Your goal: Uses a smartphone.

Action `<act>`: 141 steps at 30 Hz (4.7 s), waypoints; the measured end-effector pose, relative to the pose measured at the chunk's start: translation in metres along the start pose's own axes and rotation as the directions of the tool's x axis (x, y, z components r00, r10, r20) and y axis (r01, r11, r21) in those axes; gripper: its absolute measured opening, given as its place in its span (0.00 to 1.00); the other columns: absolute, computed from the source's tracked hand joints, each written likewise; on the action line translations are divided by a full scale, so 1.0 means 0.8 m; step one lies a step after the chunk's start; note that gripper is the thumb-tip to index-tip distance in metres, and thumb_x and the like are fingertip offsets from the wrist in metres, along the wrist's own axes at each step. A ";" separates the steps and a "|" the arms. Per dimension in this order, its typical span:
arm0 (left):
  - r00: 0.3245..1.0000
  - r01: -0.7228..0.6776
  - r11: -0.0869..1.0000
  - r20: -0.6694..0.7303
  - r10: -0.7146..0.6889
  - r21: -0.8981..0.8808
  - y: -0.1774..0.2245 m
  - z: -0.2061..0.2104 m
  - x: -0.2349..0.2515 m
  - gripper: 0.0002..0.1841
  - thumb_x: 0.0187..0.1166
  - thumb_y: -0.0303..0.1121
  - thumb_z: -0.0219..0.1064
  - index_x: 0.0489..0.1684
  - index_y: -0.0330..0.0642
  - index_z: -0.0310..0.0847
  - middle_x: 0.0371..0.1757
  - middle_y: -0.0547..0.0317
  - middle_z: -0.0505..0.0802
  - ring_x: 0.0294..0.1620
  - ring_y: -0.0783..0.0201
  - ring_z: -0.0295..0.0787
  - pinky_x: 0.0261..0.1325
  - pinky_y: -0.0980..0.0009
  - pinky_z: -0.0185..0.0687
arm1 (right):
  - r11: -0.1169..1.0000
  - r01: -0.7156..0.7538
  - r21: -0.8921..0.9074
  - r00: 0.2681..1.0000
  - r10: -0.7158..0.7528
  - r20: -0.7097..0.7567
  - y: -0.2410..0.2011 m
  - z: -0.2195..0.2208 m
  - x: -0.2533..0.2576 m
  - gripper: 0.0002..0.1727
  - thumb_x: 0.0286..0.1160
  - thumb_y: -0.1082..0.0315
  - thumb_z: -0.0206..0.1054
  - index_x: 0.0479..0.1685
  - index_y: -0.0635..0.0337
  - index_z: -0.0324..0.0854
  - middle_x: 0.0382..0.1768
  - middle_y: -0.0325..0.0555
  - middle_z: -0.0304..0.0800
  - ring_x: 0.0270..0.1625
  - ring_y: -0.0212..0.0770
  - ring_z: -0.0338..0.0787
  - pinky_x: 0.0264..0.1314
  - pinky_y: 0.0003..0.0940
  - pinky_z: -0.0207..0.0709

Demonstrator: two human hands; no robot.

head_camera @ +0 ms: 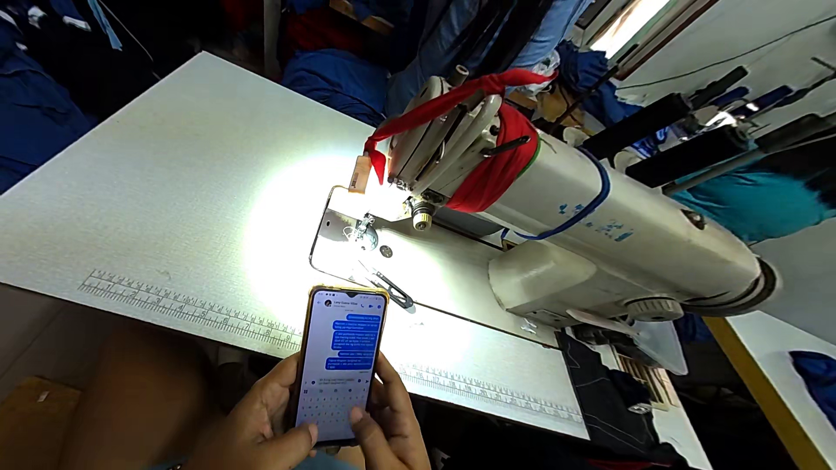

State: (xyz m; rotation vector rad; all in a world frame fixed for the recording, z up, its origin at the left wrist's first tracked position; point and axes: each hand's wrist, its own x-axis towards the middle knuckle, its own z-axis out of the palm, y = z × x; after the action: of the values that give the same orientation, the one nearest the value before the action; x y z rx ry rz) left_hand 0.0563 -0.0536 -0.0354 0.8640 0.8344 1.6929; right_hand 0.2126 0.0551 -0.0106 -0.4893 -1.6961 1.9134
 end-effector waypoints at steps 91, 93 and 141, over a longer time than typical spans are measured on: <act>0.999 0.035 0.999 -0.020 -0.035 0.009 0.001 0.001 -0.002 0.34 0.70 0.14 0.59 0.80 0.47 0.62 0.69 0.55 0.88 0.61 0.59 0.92 0.50 0.65 0.95 | 1.000 -0.003 0.020 0.992 0.001 0.128 -0.004 -0.016 -0.002 0.43 0.72 0.84 0.54 0.87 0.83 0.35 0.77 0.61 0.74 0.72 0.39 0.84 0.73 0.38 0.82; 0.999 0.040 0.999 -0.018 -0.040 0.005 0.001 0.000 -0.002 0.35 0.70 0.14 0.59 0.80 0.47 0.62 0.69 0.55 0.88 0.61 0.59 0.92 0.49 0.65 0.95 | 1.000 -0.006 0.020 0.992 0.003 0.127 -0.004 -0.016 -0.002 0.42 0.72 0.84 0.54 0.87 0.83 0.35 0.77 0.61 0.74 0.72 0.39 0.84 0.73 0.38 0.82; 1.000 0.016 0.997 0.023 -0.018 0.071 0.002 0.003 -0.003 0.34 0.70 0.15 0.61 0.80 0.47 0.63 0.70 0.59 0.88 0.65 0.63 0.90 0.53 0.67 0.93 | 0.993 0.075 0.090 0.996 -0.070 -0.064 0.007 -0.003 -0.001 0.24 0.89 0.73 0.49 0.79 0.74 0.56 0.66 0.49 0.84 0.65 0.34 0.88 0.69 0.36 0.83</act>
State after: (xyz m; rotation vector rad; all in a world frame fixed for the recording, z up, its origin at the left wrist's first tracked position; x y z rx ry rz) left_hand 0.0583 -0.0556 -0.0334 0.9204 0.8881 1.6436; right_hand 0.2135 0.0562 -0.0168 -0.4393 -1.5581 1.8965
